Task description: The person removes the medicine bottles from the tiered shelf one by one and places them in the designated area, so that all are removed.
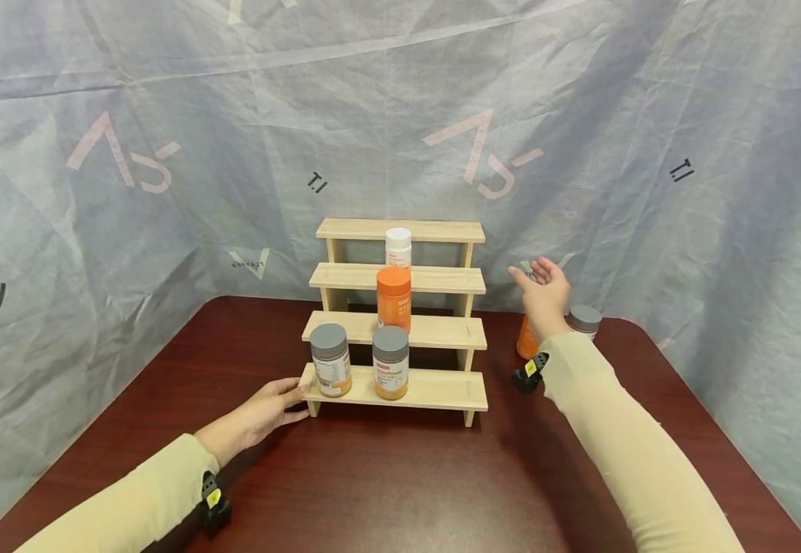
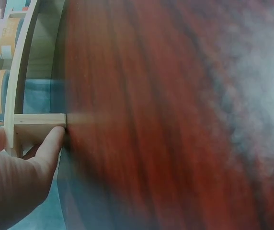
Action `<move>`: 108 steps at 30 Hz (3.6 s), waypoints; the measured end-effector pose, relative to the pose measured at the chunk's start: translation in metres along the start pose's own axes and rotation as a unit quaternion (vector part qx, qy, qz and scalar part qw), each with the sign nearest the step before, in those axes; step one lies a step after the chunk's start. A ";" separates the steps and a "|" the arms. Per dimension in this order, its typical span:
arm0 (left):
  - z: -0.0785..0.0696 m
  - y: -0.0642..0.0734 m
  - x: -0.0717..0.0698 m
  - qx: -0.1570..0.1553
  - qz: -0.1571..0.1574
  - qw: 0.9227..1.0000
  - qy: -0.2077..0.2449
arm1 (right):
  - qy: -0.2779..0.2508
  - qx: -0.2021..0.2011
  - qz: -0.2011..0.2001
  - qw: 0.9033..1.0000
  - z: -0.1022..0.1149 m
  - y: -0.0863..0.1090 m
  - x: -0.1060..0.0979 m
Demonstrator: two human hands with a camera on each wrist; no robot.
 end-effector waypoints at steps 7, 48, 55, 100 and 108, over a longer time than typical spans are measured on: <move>-0.003 0.001 0.002 -0.008 -0.010 1.000 -0.007 | -0.013 -0.003 0.006 1.000 0.007 0.004 0.010; -0.004 0.003 -0.001 -0.049 -0.001 0.996 -0.068 | -0.008 -0.034 0.146 0.989 0.030 0.014 0.083; -0.004 0.002 -0.002 -0.057 0.009 0.995 -0.078 | 0.008 -0.007 0.177 0.984 0.028 0.014 0.103; -0.005 0.003 0.000 -0.068 0.021 0.993 -0.098 | 0.028 0.020 0.259 0.965 0.021 -0.005 0.169; -0.003 0.004 -0.002 -0.073 0.027 0.991 -0.104 | 0.044 0.021 0.267 0.963 0.023 -0.003 0.175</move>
Point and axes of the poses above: each hand's wrist, its own y-axis away from the middle knuckle, its own x-axis out of the palm, z = x × y, the point moved 7 cm from there along -y, towards the middle knuckle, and after that the axes turned 8 degrees about z, right-handed, at the moved point
